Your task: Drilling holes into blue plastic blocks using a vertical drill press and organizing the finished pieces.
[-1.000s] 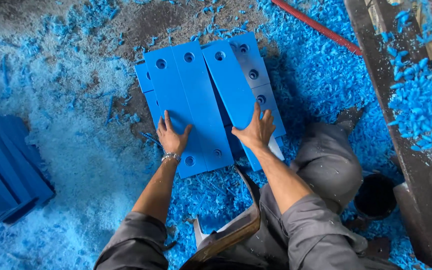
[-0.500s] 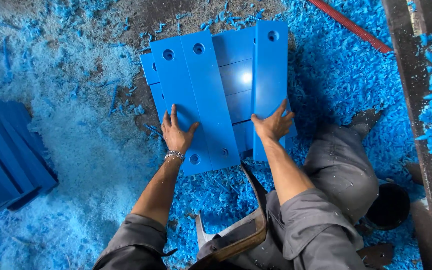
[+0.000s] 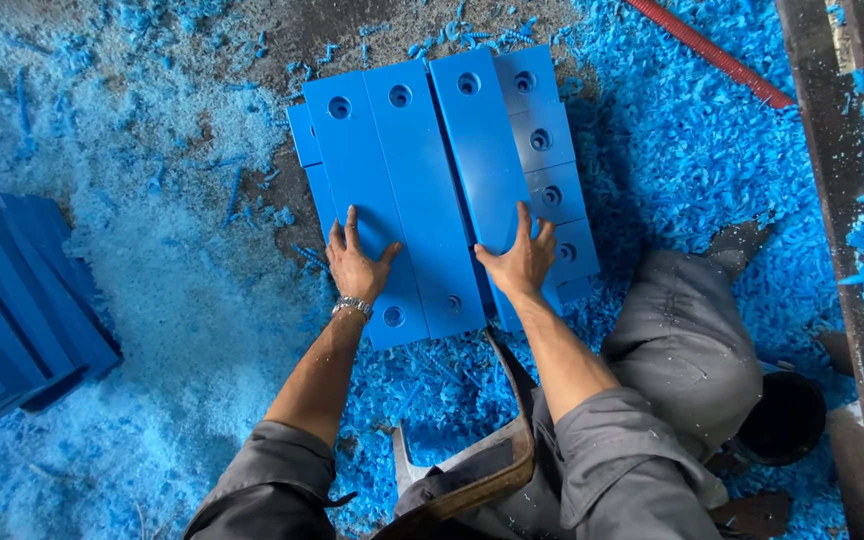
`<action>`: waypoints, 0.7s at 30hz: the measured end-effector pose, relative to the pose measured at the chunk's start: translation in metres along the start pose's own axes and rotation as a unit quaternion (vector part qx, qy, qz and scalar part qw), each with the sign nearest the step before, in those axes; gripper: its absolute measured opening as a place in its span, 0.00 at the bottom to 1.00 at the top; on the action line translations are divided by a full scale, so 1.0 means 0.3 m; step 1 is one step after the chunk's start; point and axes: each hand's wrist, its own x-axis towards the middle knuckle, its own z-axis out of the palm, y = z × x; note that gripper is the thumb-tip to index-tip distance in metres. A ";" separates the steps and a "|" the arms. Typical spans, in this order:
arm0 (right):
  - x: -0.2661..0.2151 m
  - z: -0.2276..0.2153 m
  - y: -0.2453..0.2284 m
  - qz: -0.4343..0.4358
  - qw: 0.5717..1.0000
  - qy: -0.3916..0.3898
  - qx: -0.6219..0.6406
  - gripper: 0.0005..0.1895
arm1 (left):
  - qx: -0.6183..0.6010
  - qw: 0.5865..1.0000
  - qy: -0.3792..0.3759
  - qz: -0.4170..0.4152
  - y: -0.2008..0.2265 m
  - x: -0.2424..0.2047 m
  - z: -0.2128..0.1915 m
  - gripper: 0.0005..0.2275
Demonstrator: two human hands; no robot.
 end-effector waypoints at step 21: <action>0.055 0.065 0.167 -0.112 0.977 -0.067 0.166 0.48 | -0.001 0.997 -0.036 0.061 0.005 0.006 0.006 0.45</action>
